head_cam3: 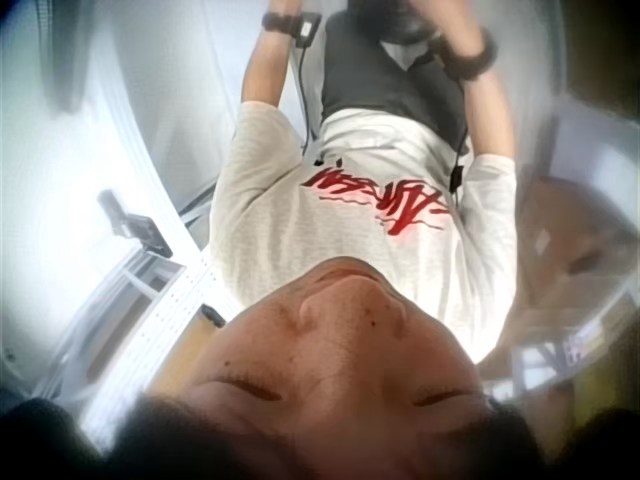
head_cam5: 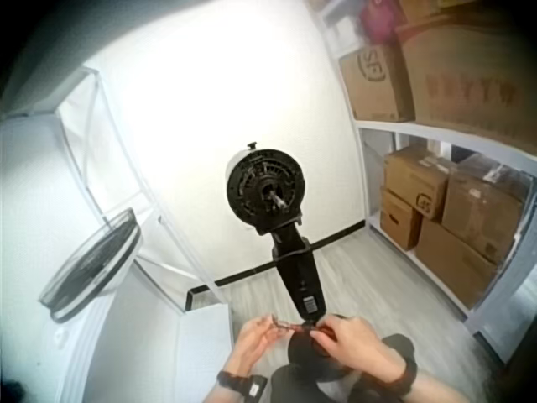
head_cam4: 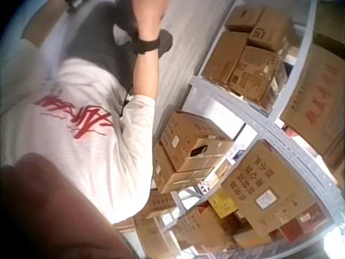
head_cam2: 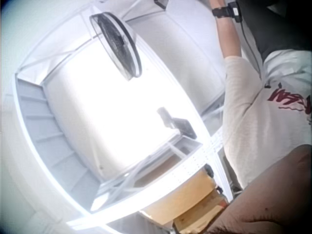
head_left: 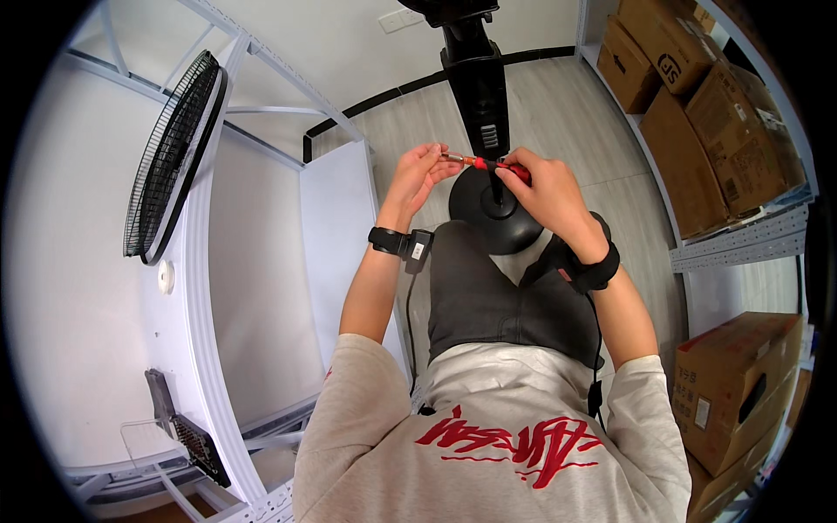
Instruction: The person assembles a standing fan by attaching the motor housing to the base, securing the fan head, and tightening the neck with a screwdriver. The person handles the motor, fan head, and base, then uses a screwdriver to fasten the components.
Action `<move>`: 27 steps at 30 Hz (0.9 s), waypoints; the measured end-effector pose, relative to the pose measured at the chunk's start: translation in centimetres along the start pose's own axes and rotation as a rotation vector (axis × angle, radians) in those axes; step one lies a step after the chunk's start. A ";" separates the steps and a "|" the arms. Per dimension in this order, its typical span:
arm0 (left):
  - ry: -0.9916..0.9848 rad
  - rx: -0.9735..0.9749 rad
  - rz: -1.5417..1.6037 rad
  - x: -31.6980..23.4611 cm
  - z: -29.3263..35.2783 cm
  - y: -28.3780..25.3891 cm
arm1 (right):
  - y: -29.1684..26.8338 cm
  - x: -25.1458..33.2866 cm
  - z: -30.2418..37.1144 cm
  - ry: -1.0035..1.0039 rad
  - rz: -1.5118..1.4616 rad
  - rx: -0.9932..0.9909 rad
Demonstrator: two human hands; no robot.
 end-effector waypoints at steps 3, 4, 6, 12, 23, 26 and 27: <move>-0.025 0.034 -0.075 -0.3 0.2 0.2 | -0.3 0.1 0.1 -0.035 0.029 -0.025; -0.037 0.044 -0.103 -0.5 0.2 0.4 | -0.5 0.3 0.1 -0.051 0.034 -0.040; -0.030 0.036 -0.126 -0.8 0.2 0.7 | -0.7 0.5 0.2 -0.097 0.037 -0.092; 0.004 0.016 -0.017 -1.2 -0.1 1.2 | -1.0 1.2 0.4 -0.204 0.092 -0.214; -0.008 0.076 0.002 -1.2 -0.3 1.5 | -1.7 1.7 0.7 -0.261 0.141 -0.245; -0.011 0.078 -0.018 -1.3 -0.3 1.8 | -1.7 2.2 0.9 -0.289 0.229 -0.249; 0.000 0.091 -0.019 -1.3 -0.3 1.9 | -1.7 2.1 0.9 -0.268 0.172 -0.256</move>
Point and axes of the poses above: each hand's wrist, its own z-axis away from the middle knuckle, its own y-axis out of the palm, x = y × z, the point moved 4 cm from there along -z, towards the middle knuckle, and after that the axes turned 13 degrees about z, right-handed, at the moved point
